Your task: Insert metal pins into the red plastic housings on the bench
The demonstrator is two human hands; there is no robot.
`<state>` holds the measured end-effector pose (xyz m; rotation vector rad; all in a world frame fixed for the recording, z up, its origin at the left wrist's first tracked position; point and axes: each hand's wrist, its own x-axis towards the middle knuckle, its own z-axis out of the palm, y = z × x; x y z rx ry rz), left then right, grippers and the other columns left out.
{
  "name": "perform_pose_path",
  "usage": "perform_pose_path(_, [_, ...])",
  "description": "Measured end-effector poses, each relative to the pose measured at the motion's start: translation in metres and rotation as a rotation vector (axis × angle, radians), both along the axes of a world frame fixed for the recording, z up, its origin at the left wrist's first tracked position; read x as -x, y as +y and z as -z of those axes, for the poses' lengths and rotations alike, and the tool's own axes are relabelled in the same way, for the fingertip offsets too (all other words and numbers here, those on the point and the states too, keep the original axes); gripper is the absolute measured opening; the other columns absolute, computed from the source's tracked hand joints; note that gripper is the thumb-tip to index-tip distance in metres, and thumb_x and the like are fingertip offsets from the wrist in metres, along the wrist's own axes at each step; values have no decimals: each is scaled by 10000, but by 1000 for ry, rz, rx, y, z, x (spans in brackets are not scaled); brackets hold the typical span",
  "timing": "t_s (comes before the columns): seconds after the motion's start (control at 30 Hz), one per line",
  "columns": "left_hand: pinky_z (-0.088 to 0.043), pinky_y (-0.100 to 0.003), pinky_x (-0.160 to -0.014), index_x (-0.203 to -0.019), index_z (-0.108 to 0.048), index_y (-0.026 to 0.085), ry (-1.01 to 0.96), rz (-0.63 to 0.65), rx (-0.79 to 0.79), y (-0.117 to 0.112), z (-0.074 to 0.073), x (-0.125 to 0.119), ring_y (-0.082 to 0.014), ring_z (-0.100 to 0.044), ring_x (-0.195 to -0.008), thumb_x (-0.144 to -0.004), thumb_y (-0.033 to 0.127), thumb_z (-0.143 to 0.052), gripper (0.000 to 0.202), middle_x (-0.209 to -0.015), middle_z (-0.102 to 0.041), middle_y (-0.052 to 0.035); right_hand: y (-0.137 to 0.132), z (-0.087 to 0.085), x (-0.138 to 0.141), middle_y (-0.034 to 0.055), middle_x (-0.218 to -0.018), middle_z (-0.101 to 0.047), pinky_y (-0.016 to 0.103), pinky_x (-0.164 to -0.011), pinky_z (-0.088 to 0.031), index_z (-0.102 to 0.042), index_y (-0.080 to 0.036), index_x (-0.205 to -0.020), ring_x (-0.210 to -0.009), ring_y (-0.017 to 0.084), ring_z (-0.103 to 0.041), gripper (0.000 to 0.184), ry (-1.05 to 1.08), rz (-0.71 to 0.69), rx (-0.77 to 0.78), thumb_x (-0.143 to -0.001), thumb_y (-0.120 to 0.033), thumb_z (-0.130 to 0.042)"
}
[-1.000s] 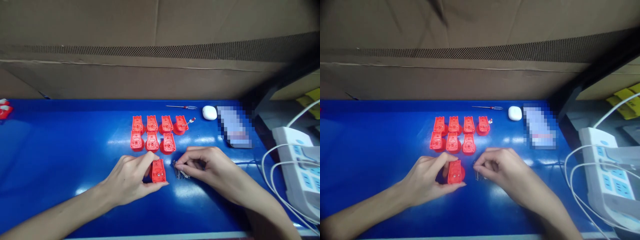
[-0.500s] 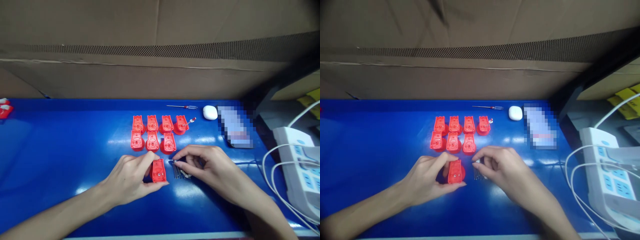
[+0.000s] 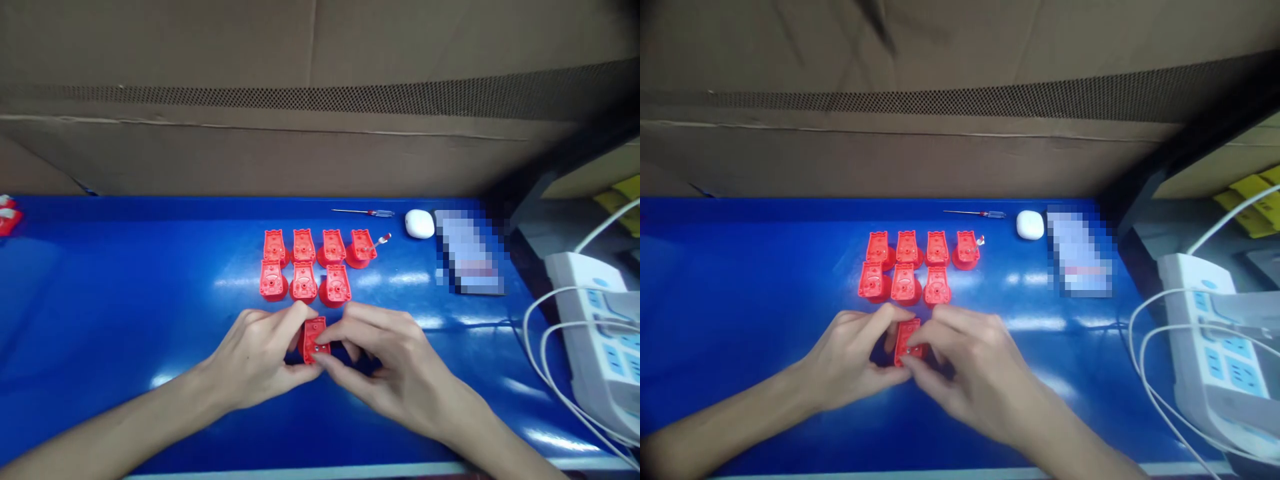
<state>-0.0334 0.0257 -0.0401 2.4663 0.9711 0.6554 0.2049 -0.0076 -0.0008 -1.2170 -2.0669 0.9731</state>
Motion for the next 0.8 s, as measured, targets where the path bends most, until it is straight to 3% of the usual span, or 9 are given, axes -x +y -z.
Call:
perform_pose_path(0.27, [-459,-261,-521,-1173,-565,224,-15,1,-27,-1,0,-1,-136,-646,-504,-925,324,-732,315,-698,-662,85,-2,4,6,-7,-778,-588,299,-641,-360,-778,-208,-948,-676,144,-530,128,-37,21,-96,-1003,-167,-670])
perform_pose_path(0.43, [-462,-258,-525,-1187,-571,225,-19,5,-26,0,0,0,-134,-647,-505,-933,329,-726,315,-702,-673,81,-3,5,5,-4,-789,-578,303,-639,-371,-777,-186,-978,-671,140,-515,129,3,-8,-132,-1015,-142,-661])
perform_pose_path(0.63, [-468,-277,-539,-1183,-572,226,-6,0,-1,0,-1,0,-143,-660,-534,-951,501,-809,431,-770,-714,61,2,-10,-10,-36,-703,-497,287,-604,-373,-822,-229,-1033,-615,129,-486,130,95,114,-55,-1064,-250,-698])
perform_pose_path(0.8, [-480,-264,-545,-1180,-575,237,5,4,38,-1,-2,0,-131,-639,-535,-943,539,-823,456,-787,-710,62,17,-18,-35,-18,-677,-536,301,-567,-342,-842,-230,-962,-588,144,-454,219,-32,265,107,-1049,-391,-724])
